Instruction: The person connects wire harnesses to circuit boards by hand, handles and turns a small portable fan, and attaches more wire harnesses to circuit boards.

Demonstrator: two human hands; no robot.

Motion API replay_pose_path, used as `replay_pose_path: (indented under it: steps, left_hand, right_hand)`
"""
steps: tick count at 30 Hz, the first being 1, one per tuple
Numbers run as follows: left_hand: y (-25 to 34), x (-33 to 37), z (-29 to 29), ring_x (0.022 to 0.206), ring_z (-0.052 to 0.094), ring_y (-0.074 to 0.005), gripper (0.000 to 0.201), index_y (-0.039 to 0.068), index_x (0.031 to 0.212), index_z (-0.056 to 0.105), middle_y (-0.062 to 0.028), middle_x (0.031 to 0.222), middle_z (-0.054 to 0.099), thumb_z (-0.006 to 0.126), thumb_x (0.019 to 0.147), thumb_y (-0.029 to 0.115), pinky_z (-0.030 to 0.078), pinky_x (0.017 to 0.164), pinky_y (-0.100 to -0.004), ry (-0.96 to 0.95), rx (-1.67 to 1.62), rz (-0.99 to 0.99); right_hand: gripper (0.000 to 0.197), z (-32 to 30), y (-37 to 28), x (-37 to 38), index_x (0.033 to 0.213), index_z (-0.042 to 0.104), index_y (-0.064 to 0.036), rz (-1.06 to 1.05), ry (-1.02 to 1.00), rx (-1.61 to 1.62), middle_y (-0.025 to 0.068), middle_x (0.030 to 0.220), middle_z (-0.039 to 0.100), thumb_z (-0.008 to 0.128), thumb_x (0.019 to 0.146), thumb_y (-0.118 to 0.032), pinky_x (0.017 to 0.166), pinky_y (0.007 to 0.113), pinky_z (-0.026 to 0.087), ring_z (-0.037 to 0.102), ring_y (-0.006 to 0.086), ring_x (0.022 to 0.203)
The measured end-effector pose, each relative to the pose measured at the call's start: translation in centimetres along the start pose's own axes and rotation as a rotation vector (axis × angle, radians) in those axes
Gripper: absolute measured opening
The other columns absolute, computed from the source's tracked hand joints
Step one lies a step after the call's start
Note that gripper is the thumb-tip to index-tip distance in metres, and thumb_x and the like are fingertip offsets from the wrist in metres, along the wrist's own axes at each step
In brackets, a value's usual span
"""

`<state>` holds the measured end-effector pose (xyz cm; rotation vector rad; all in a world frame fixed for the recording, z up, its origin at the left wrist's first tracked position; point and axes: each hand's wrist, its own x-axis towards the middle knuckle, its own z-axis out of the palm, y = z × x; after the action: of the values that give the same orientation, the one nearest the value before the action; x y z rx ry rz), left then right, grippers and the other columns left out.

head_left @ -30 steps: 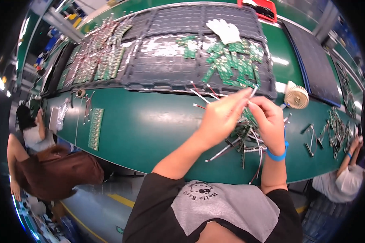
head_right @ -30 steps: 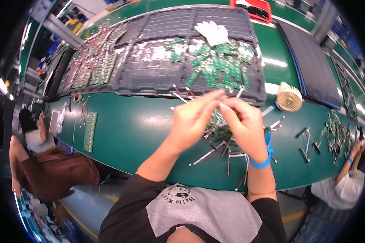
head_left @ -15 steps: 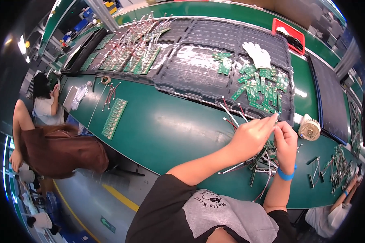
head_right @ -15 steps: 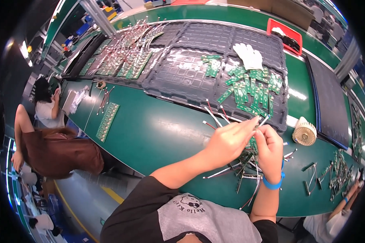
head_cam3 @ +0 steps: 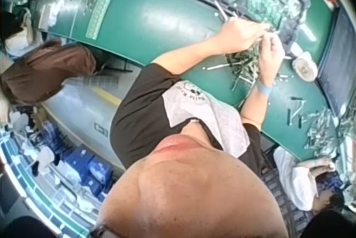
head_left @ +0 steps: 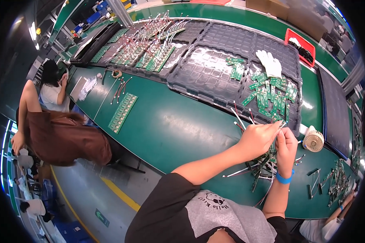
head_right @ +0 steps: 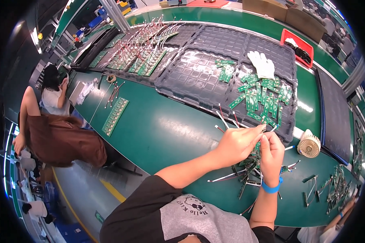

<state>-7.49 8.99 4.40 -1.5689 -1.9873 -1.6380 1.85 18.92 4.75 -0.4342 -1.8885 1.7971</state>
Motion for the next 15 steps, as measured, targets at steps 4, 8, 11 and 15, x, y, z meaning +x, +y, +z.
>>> replay_pose_path:
  steps: [4,8,11,15]
  left_hand:
    - [0.3,0.3,-0.3,0.073,0.061,-0.0282,0.036,-0.007,0.113,0.046,-0.0200,0.091,0.059,0.049,0.079,0.005,0.048,0.062,-0.0328,-0.039,-0.181,-0.025]
    - [0.1,0.4,0.9,0.090,0.058,-0.0290,0.050,-0.003,0.126,0.032,-0.0230,0.104,0.053,0.043,0.077,0.001,0.047,0.073,-0.0327,-0.160,-0.233,-0.040]
    - [-0.4,-0.1,1.0,0.084,0.059,-0.0289,0.047,-0.001,0.125,0.034,-0.0220,0.100,0.055,0.042,0.079,0.003,0.047,0.073,-0.0335,-0.145,-0.171,-0.099]
    - [0.0,0.2,-0.1,0.085,0.060,-0.0291,0.046,-0.005,0.123,0.034,-0.0237,0.105,0.053,0.046,0.078,-0.001,0.048,0.071,-0.0341,-0.203,-0.153,-0.172]
  right_hand:
    - [0.016,-0.2,-0.9,-0.2,0.076,0.052,-0.0039,0.014,0.010,0.043,-0.0079,0.056,0.038,0.049,0.087,-0.016,0.041,0.017,0.018,0.028,-0.0004,0.047]
    - [0.017,-0.5,-1.8,-0.3,0.077,0.054,-0.0022,0.022,0.167,-0.131,-0.0081,0.057,0.038,0.049,0.087,-0.014,0.044,0.017,0.020,0.029,-0.0007,0.051]
    - [0.020,-0.2,-1.2,0.2,0.072,0.052,-0.0003,-0.047,0.158,-0.285,-0.0011,0.062,0.046,0.050,0.085,-0.015,0.054,0.022,0.036,0.042,0.0055,0.061]
    - [0.023,0.4,-1.2,0.7,0.069,0.051,0.0005,0.004,0.137,-0.182,-0.0021,0.059,0.047,0.053,0.084,-0.016,0.048,0.021,0.033,0.039,0.0030,0.057]
